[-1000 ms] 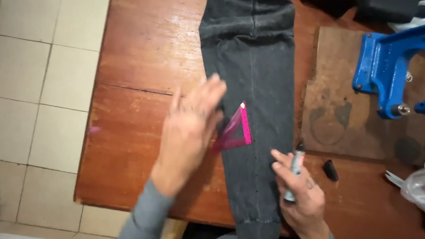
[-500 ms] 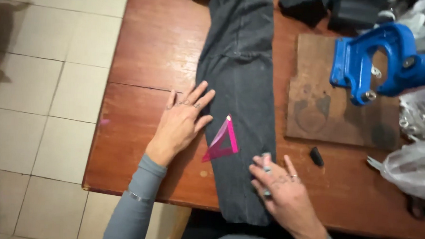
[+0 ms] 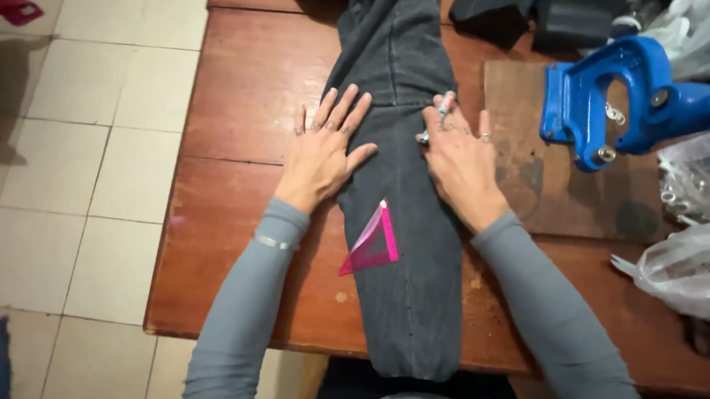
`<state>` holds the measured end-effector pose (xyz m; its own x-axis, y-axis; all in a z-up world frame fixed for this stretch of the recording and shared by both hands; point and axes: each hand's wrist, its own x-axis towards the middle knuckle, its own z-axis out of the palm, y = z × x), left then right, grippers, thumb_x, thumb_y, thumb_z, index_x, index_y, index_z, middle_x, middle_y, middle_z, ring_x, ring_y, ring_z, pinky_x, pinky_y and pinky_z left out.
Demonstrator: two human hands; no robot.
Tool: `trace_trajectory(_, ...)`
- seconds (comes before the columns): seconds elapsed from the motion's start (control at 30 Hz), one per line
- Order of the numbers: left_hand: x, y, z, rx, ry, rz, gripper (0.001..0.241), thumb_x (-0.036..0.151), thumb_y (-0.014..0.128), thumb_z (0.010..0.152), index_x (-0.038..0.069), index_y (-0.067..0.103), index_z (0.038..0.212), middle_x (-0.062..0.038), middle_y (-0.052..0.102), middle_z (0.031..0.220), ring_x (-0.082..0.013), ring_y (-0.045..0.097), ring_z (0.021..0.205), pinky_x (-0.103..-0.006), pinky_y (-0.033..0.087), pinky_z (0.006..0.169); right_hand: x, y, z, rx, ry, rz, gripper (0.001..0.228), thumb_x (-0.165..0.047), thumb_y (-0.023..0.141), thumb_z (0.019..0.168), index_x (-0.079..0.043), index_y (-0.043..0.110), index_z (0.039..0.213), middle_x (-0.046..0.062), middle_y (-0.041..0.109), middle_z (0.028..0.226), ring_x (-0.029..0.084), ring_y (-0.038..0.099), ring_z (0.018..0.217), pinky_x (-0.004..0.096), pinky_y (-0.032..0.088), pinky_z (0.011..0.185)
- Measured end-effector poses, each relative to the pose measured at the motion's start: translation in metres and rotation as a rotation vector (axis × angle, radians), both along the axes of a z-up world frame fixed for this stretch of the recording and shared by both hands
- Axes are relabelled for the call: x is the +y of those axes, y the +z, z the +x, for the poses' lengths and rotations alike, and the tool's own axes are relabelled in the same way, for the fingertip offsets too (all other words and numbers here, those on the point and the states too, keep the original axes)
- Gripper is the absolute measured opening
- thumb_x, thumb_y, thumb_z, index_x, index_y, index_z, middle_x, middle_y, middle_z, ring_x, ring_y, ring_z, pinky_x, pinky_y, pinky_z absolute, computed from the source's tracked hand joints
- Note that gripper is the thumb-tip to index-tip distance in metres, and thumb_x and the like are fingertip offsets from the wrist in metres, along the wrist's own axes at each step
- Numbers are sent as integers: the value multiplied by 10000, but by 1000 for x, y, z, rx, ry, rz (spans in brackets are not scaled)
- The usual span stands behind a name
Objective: Marking a garment with a ruler and marker then cutting it with scissors.
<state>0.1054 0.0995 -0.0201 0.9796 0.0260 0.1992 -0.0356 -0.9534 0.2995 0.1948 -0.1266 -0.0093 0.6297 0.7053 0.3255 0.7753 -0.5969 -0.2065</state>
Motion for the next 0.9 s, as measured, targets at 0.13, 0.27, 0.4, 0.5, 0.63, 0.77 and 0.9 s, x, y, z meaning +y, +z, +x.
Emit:
trace_trajectory(0.13, -9, 0, -4, 41, 13, 30, 721, 516, 624, 974, 241, 375, 1592, 0, 305, 1667, -284, 278, 1540, -675, 176, 1183, -15, 5, 0, 35, -52, -108, 404, -214, 575, 1079, -2, 518, 1418, 230, 558, 1479, 357, 486, 1416, 666, 265, 1162)
trace_trajectory(0.27, -8, 3, -7, 17, 26, -5, 723, 523, 625, 977, 246, 371, 1595, 1, 315, 1668, -280, 301, 1529, -659, 169, 1188, -27, 33, -26, -88, -21, -93, 392, -235, 627, 1052, -46, 540, 1384, 207, 565, 1493, 354, 500, 1441, 654, 283, 1179)
trace_trajectory(0.4, -20, 28, -48, -69, -87, -106, 707, 465, 606, 1033, 212, 377, 1653, -14, 333, 1730, -281, 336, 1597, -597, 225, 1282, -56, 43, -91, 97, 78, 88, 550, -300, 734, 943, -87, 491, 1388, 156, 540, 1523, 350, 526, 1397, 601, 336, 1200)
trace_trajectory(0.5, -38, 34, -84, 71, -208, -148, 754, 517, 632, 939, 206, 419, 1592, -36, 350, 1675, -308, 341, 1539, -593, 244, 1230, -80, 28, -129, 192, 99, 45, 651, -366, 767, 879, -95, 461, 1386, 134, 518, 1533, 332, 503, 1416, 593, 300, 1206)
trace_trajectory(0.63, -50, 36, -97, 115, -178, -64, 811, 580, 655, 830, 209, 453, 1523, -54, 354, 1618, -332, 310, 1491, -617, 237, 1173, -99, 14, -141, 253, 83, -10, 781, -457, 784, 787, -83, 439, 1380, 155, 484, 1524, 344, 461, 1393, 600, 230, 1178)
trace_trajectory(0.77, -64, 42, -125, 182, -160, -110, 786, 588, 644, 878, 198, 450, 1533, -63, 341, 1640, -330, 289, 1516, -617, 237, 1190, -110, 27, -152, 287, 79, -55, 740, -435, 779, 812, -91, 441, 1374, 153, 482, 1543, 335, 464, 1410, 595, 237, 1188)
trace_trajectory(0.9, -75, 49, -131, 28, -97, -114, 769, 517, 692, 890, 174, 472, 1542, -71, 380, 1635, -319, 348, 1504, -624, 246, 1183, -110, 26, -150, 231, 124, 62, 719, -402, 785, 841, -83, 450, 1392, 135, 518, 1521, 322, 480, 1422, 571, 254, 1221)
